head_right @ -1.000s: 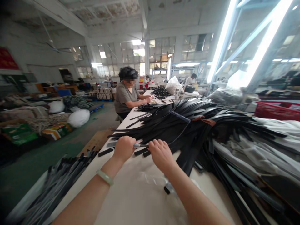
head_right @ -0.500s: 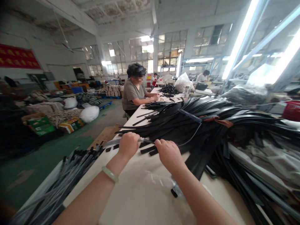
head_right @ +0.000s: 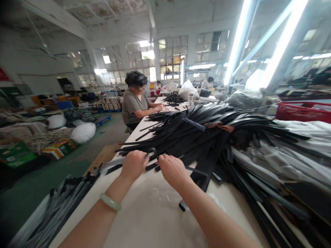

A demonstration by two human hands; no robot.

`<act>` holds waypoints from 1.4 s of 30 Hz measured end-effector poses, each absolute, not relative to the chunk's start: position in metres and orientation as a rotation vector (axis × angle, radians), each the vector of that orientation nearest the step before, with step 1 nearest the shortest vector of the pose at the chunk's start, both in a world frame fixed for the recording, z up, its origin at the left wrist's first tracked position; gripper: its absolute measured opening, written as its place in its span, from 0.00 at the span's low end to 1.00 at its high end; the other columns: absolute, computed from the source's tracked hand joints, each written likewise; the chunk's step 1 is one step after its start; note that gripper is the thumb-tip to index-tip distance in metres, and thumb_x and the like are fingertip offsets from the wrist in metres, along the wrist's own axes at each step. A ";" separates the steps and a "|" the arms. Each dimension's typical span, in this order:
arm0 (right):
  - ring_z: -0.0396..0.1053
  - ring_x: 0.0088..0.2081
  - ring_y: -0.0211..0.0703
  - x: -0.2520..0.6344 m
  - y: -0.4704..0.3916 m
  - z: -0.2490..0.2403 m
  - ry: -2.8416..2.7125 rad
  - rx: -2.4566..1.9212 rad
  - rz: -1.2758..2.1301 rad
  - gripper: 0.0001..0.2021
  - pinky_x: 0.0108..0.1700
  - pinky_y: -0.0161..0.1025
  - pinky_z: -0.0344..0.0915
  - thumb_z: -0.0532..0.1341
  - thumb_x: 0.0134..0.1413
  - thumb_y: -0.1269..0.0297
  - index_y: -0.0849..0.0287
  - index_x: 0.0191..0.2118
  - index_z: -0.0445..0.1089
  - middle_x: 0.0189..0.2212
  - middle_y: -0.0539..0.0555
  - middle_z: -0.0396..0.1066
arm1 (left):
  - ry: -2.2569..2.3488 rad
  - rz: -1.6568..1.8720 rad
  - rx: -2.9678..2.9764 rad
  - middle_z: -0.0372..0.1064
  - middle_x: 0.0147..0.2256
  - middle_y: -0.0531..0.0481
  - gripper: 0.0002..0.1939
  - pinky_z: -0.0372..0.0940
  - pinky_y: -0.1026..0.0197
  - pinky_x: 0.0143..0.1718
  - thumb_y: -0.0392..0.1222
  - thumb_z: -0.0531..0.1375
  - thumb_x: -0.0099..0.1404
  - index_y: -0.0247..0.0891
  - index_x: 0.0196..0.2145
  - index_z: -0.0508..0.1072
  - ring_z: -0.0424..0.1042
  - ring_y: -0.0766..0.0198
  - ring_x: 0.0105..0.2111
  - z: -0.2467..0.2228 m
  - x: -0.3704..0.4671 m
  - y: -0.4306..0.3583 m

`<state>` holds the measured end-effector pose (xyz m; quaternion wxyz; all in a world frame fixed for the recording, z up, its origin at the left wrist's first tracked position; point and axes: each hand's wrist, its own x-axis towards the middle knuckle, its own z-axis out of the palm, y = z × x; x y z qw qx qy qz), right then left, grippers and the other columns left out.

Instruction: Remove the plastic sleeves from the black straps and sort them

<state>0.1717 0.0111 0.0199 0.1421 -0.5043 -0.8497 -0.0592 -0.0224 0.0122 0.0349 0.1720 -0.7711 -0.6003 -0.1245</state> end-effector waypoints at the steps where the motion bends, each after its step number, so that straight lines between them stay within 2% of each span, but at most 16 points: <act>1: 0.73 0.39 0.46 0.173 0.010 0.022 -2.429 -1.481 -0.174 0.13 0.36 0.37 0.60 0.50 0.67 0.60 0.59 0.47 0.67 0.37 0.56 0.73 | -1.711 -0.359 -2.173 0.71 0.30 0.44 0.12 0.61 0.56 0.37 0.40 0.53 0.66 0.36 0.28 0.73 0.70 0.54 0.37 0.036 -0.025 0.013; 4: 0.72 0.37 0.42 0.182 0.010 0.030 -2.424 -1.436 -0.176 0.22 0.35 0.35 0.59 0.51 0.66 0.57 0.52 0.63 0.54 0.37 0.53 0.71 | -1.740 -0.374 -2.117 0.71 0.31 0.42 0.11 0.60 0.55 0.37 0.37 0.54 0.64 0.35 0.26 0.72 0.70 0.52 0.38 0.040 -0.038 0.016; 6: 0.71 0.36 0.39 0.185 0.009 0.034 -2.499 -1.287 -0.166 0.24 0.35 0.34 0.58 0.51 0.66 0.59 0.43 0.66 0.49 0.36 0.50 0.70 | -1.716 -0.373 -2.132 0.70 0.31 0.43 0.11 0.59 0.55 0.37 0.37 0.54 0.64 0.36 0.26 0.72 0.69 0.52 0.37 0.042 -0.043 0.017; 8: 0.69 0.36 0.38 0.184 0.007 0.036 -2.542 -1.189 -0.162 0.21 0.35 0.33 0.57 0.51 0.66 0.62 0.40 0.62 0.56 0.34 0.49 0.68 | -1.672 -0.370 -2.171 0.70 0.31 0.44 0.12 0.59 0.55 0.37 0.37 0.53 0.66 0.37 0.27 0.71 0.68 0.53 0.38 0.042 -0.040 0.015; 11: 0.68 0.37 0.40 0.176 0.002 0.036 -2.521 -1.186 -0.187 0.14 0.35 0.34 0.57 0.53 0.65 0.63 0.45 0.53 0.68 0.34 0.51 0.68 | -1.619 -0.371 -2.221 0.69 0.31 0.45 0.13 0.58 0.54 0.37 0.37 0.52 0.67 0.37 0.27 0.71 0.67 0.53 0.38 0.036 -0.024 0.012; 13: 0.68 0.37 0.41 0.171 0.000 0.034 -2.472 -1.215 -0.198 0.12 0.36 0.34 0.58 0.53 0.64 0.64 0.49 0.49 0.70 0.35 0.52 0.68 | -1.599 -0.377 -2.251 0.69 0.30 0.46 0.13 0.57 0.54 0.37 0.36 0.51 0.67 0.38 0.27 0.71 0.67 0.54 0.38 0.031 -0.014 0.010; 21: 0.68 0.37 0.42 0.173 0.004 0.026 -2.004 -1.171 0.034 0.17 0.41 0.36 0.64 0.48 0.67 0.61 0.59 0.50 0.70 0.35 0.56 0.69 | -1.703 -0.501 -2.193 0.69 0.31 0.46 0.10 0.57 0.56 0.36 0.39 0.55 0.65 0.37 0.26 0.68 0.67 0.55 0.36 0.030 -0.020 0.014; 27: 0.68 0.35 0.41 0.156 -0.006 0.022 -2.010 -0.967 0.212 0.13 0.40 0.36 0.65 0.50 0.65 0.63 0.58 0.43 0.72 0.34 0.56 0.68 | -1.695 -0.542 -2.205 0.69 0.29 0.46 0.19 0.56 0.55 0.35 0.44 0.46 0.71 0.38 0.26 0.69 0.68 0.56 0.35 0.030 -0.013 0.007; 31: 0.68 0.37 0.43 0.147 -0.008 0.013 -2.006 -0.933 0.283 0.11 0.42 0.37 0.66 0.53 0.63 0.65 0.58 0.45 0.70 0.36 0.56 0.69 | -1.683 -0.534 -2.257 0.70 0.30 0.46 0.15 0.57 0.56 0.36 0.42 0.49 0.69 0.38 0.28 0.71 0.68 0.56 0.36 0.022 -0.003 0.005; 35: 0.69 0.42 0.45 0.148 -0.003 0.005 -2.029 -1.012 0.320 0.10 0.46 0.39 0.65 0.55 0.60 0.67 0.58 0.45 0.69 0.40 0.57 0.71 | -1.678 -0.497 -2.317 0.71 0.30 0.47 0.08 0.58 0.57 0.35 0.39 0.55 0.63 0.37 0.29 0.72 0.69 0.56 0.35 0.017 -0.003 0.008; 38: 0.70 0.43 0.46 0.159 0.004 0.009 -2.141 -1.177 0.291 0.12 0.45 0.39 0.65 0.54 0.62 0.61 0.59 0.47 0.68 0.42 0.57 0.72 | -1.727 -0.492 -2.251 0.71 0.30 0.45 0.12 0.58 0.56 0.36 0.39 0.52 0.66 0.37 0.28 0.72 0.69 0.55 0.36 0.024 -0.019 0.014; 42: 0.72 0.38 0.43 0.166 0.006 0.020 -2.308 -1.357 0.155 0.17 0.39 0.36 0.62 0.47 0.67 0.58 0.57 0.40 0.71 0.36 0.55 0.74 | -1.785 -0.500 -2.126 0.70 0.31 0.40 0.17 0.59 0.54 0.37 0.40 0.48 0.68 0.34 0.28 0.71 0.69 0.51 0.37 0.034 -0.032 0.016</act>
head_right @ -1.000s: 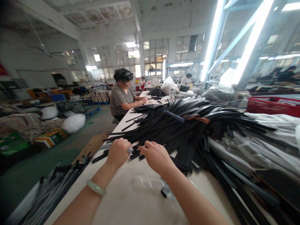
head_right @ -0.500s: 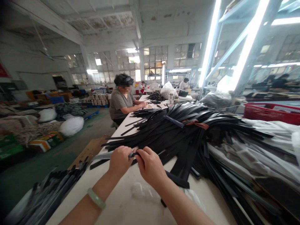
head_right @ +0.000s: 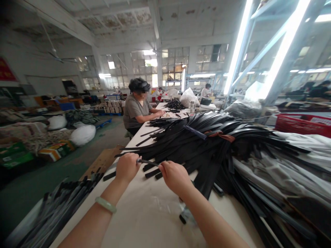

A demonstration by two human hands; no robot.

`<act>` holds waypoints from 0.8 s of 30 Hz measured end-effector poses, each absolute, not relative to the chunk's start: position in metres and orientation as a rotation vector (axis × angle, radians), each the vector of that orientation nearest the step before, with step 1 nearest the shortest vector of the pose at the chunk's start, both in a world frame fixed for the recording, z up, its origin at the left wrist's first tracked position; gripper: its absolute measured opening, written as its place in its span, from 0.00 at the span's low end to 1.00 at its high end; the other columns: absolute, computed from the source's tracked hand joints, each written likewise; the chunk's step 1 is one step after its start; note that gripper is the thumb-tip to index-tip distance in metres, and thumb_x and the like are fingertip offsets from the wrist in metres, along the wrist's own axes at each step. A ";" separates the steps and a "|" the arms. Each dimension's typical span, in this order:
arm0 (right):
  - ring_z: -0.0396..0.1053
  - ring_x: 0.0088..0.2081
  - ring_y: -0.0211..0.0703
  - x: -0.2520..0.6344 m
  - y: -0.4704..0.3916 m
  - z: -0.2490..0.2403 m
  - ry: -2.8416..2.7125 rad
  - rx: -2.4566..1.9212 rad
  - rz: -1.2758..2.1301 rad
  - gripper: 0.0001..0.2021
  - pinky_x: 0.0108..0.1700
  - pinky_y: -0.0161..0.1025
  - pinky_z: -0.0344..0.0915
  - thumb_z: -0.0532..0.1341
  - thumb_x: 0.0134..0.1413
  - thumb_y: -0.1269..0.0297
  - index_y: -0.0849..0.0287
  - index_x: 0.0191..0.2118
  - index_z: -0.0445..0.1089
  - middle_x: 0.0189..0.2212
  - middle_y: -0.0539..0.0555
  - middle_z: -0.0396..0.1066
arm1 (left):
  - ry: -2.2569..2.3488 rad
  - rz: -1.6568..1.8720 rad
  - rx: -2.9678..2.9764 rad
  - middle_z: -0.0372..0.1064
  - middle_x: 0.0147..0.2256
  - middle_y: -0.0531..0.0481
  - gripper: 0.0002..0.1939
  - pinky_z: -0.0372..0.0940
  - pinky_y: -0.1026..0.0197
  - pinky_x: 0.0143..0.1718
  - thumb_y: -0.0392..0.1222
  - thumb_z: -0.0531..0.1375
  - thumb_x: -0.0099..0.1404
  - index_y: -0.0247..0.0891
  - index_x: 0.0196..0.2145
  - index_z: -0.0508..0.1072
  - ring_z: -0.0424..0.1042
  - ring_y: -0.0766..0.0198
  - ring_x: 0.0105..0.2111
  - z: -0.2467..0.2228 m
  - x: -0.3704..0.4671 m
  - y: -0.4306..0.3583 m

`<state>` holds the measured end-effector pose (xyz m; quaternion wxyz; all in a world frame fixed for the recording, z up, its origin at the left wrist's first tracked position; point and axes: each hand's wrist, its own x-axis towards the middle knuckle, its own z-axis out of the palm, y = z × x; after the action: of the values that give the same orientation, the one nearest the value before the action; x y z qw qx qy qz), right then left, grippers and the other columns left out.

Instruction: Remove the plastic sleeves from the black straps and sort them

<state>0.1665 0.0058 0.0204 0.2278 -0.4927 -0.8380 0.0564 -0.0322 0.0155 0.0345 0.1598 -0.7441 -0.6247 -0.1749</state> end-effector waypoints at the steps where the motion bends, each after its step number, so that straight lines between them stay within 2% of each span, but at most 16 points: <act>1: 0.72 0.38 0.43 0.165 0.004 0.022 -2.317 -1.362 0.127 0.16 0.39 0.36 0.62 0.48 0.66 0.58 0.57 0.40 0.71 0.36 0.55 0.74 | -1.765 -0.491 -2.141 0.70 0.31 0.41 0.16 0.59 0.53 0.37 0.39 0.48 0.68 0.35 0.28 0.71 0.69 0.51 0.37 0.035 -0.029 0.014; 6: 0.71 0.41 0.43 0.158 -0.002 0.018 -2.289 -1.282 0.148 0.09 0.41 0.36 0.61 0.56 0.62 0.60 0.59 0.40 0.69 0.38 0.55 0.73 | -1.595 -0.418 -2.329 0.70 0.31 0.47 0.08 0.59 0.56 0.35 0.37 0.54 0.64 0.39 0.30 0.71 0.68 0.55 0.36 0.025 0.000 0.006; 11: 0.71 0.38 0.44 0.178 0.016 0.012 -2.301 -1.238 0.243 0.12 0.38 0.35 0.61 0.55 0.62 0.56 0.58 0.40 0.71 0.36 0.55 0.74 | -1.702 -0.439 -2.230 0.70 0.31 0.42 0.13 0.59 0.53 0.37 0.36 0.50 0.67 0.35 0.28 0.71 0.69 0.52 0.38 0.027 -0.021 0.015; 16: 0.69 0.33 0.42 0.167 0.017 0.004 -2.134 -1.114 0.374 0.04 0.36 0.35 0.60 0.59 0.56 0.67 0.59 0.32 0.71 0.30 0.53 0.73 | -1.677 -0.410 -2.300 0.70 0.32 0.43 0.09 0.60 0.53 0.37 0.35 0.52 0.64 0.36 0.30 0.72 0.68 0.52 0.38 0.024 -0.008 0.011; 20: 0.66 0.28 0.38 0.155 0.016 -0.001 -2.003 -1.036 0.586 0.05 0.31 0.33 0.58 0.59 0.52 0.71 0.60 0.27 0.69 0.25 0.50 0.70 | -1.570 -0.374 -2.463 0.70 0.34 0.44 0.07 0.61 0.54 0.40 0.39 0.55 0.64 0.37 0.36 0.72 0.68 0.53 0.39 0.021 0.008 0.007; 21: 0.65 0.27 0.38 0.156 0.018 -0.002 -1.979 -1.043 0.607 0.05 0.31 0.33 0.58 0.60 0.52 0.69 0.60 0.26 0.69 0.24 0.50 0.69 | -1.540 -0.380 -2.501 0.70 0.38 0.44 0.09 0.61 0.54 0.43 0.42 0.57 0.64 0.37 0.41 0.72 0.67 0.53 0.42 0.022 0.004 0.008; 22: 0.64 0.27 0.37 0.158 0.021 -0.003 -1.965 -1.056 0.609 0.06 0.30 0.33 0.57 0.60 0.52 0.68 0.60 0.26 0.69 0.23 0.49 0.69 | -1.518 -0.395 -2.541 0.69 0.43 0.44 0.17 0.60 0.53 0.48 0.46 0.60 0.62 0.39 0.48 0.70 0.66 0.53 0.46 0.023 -0.002 0.009; 24: 0.62 0.26 0.37 0.166 0.026 -0.004 -1.967 -1.085 0.576 0.07 0.29 0.33 0.56 0.61 0.52 0.65 0.60 0.26 0.69 0.22 0.48 0.67 | -1.551 -0.434 -2.612 0.63 0.54 0.44 0.38 0.55 0.51 0.55 0.55 0.66 0.55 0.42 0.59 0.59 0.60 0.51 0.54 0.027 -0.022 0.013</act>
<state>0.1658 0.0264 -0.0039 0.3998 -0.4288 -0.7775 0.2276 -0.0218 0.0134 0.0266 0.0364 -0.8507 -0.5050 -0.1414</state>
